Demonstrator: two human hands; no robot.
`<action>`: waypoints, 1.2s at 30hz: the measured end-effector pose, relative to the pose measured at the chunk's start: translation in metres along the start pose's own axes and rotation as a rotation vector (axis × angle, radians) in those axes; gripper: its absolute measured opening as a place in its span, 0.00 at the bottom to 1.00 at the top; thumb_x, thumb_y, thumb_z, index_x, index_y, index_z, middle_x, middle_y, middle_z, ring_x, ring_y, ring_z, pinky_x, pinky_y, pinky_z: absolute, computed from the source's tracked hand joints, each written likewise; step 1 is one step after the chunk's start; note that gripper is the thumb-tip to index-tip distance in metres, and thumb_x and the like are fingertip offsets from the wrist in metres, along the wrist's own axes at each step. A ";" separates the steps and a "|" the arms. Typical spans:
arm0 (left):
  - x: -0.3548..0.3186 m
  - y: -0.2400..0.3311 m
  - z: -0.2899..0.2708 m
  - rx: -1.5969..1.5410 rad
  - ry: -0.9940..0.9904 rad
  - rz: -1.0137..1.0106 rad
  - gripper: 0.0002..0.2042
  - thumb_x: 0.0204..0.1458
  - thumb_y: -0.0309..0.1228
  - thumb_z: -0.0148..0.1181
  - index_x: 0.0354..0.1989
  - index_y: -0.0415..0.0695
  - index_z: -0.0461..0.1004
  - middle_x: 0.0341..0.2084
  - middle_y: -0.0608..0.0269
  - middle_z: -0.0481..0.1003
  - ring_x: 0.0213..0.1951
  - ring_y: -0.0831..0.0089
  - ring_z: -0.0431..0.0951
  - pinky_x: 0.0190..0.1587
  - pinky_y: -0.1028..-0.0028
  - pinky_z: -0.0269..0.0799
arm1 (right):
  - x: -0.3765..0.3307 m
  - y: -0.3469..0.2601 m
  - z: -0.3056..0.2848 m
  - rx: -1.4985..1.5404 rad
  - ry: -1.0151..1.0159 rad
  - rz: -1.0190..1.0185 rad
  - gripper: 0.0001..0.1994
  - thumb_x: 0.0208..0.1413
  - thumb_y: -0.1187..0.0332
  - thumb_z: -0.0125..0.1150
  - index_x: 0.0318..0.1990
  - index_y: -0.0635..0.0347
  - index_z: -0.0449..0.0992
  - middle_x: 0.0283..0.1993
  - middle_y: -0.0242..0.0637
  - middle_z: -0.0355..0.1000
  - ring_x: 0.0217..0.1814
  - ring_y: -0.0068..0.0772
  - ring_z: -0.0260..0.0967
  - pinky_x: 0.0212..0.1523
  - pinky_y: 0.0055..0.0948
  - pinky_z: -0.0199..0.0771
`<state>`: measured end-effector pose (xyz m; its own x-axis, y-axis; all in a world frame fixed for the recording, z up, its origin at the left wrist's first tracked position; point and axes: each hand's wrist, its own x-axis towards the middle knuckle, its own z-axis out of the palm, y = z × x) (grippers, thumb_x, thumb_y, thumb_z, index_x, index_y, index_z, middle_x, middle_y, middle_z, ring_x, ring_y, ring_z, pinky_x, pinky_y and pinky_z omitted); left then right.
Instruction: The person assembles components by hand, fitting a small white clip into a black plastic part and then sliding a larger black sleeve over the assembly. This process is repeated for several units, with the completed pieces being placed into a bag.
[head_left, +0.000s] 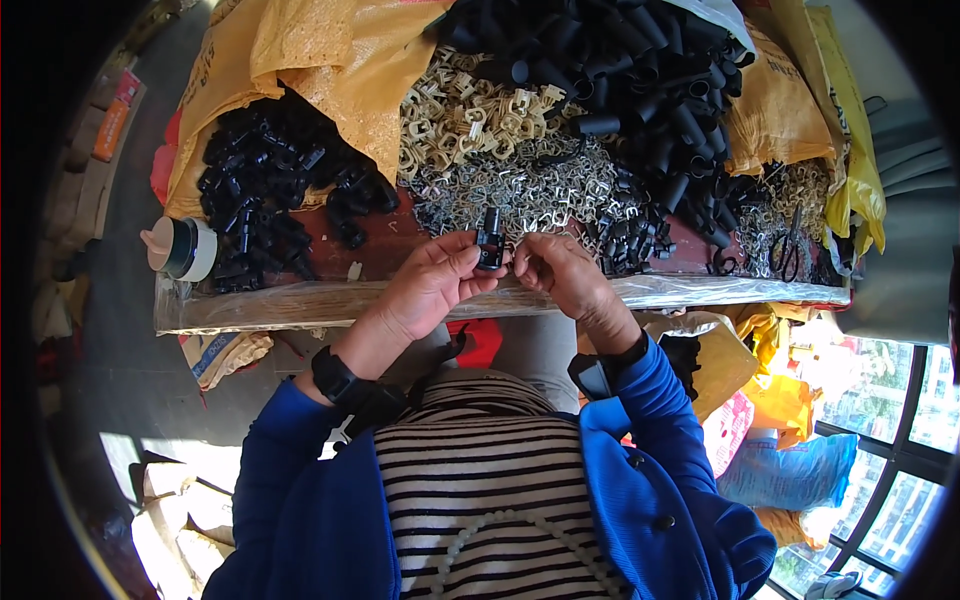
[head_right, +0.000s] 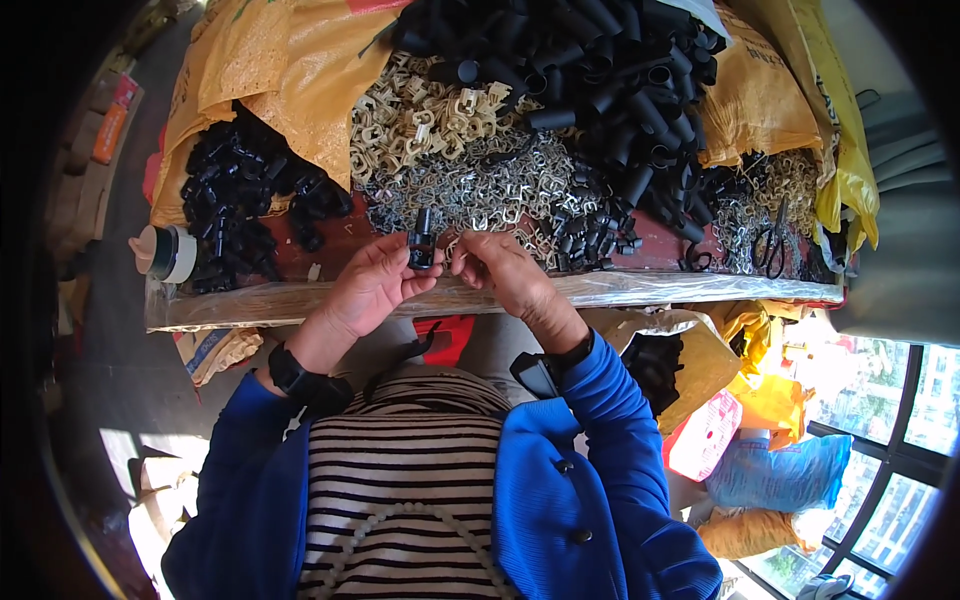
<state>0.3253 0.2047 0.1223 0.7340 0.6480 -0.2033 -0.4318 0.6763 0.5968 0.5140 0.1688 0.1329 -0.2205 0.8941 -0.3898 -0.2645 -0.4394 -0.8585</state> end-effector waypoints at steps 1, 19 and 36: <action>0.000 0.000 0.000 -0.004 -0.034 -0.013 0.13 0.49 0.31 0.48 0.42 0.40 0.64 0.37 0.55 0.69 0.40 0.68 0.70 0.41 0.74 0.68 | 0.001 0.002 0.001 0.055 -0.027 0.035 0.16 0.52 0.62 0.38 0.23 0.64 0.68 0.19 0.30 0.63 0.19 0.19 0.54 0.21 0.16 0.55; -0.001 0.005 -0.007 -0.083 -0.059 -0.052 0.14 0.49 0.31 0.47 0.41 0.36 0.63 0.35 0.53 0.70 0.35 0.70 0.72 0.40 0.74 0.70 | -0.002 0.000 0.018 -0.103 0.055 -0.265 0.07 0.48 0.69 0.50 0.26 0.65 0.67 0.22 0.32 0.64 0.19 0.21 0.57 0.21 0.17 0.55; -0.003 0.001 -0.012 -0.120 0.031 -0.071 0.12 0.50 0.30 0.46 0.41 0.38 0.63 0.35 0.55 0.70 0.35 0.70 0.72 0.40 0.73 0.70 | -0.004 0.000 0.007 -0.592 0.109 -0.598 0.04 0.46 0.74 0.54 0.28 0.64 0.66 0.25 0.29 0.63 0.23 0.20 0.58 0.24 0.17 0.58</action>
<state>0.3162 0.2076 0.1142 0.7494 0.6062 -0.2665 -0.4400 0.7566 0.4837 0.5086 0.1646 0.1366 -0.1001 0.9783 0.1816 0.2343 0.2006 -0.9512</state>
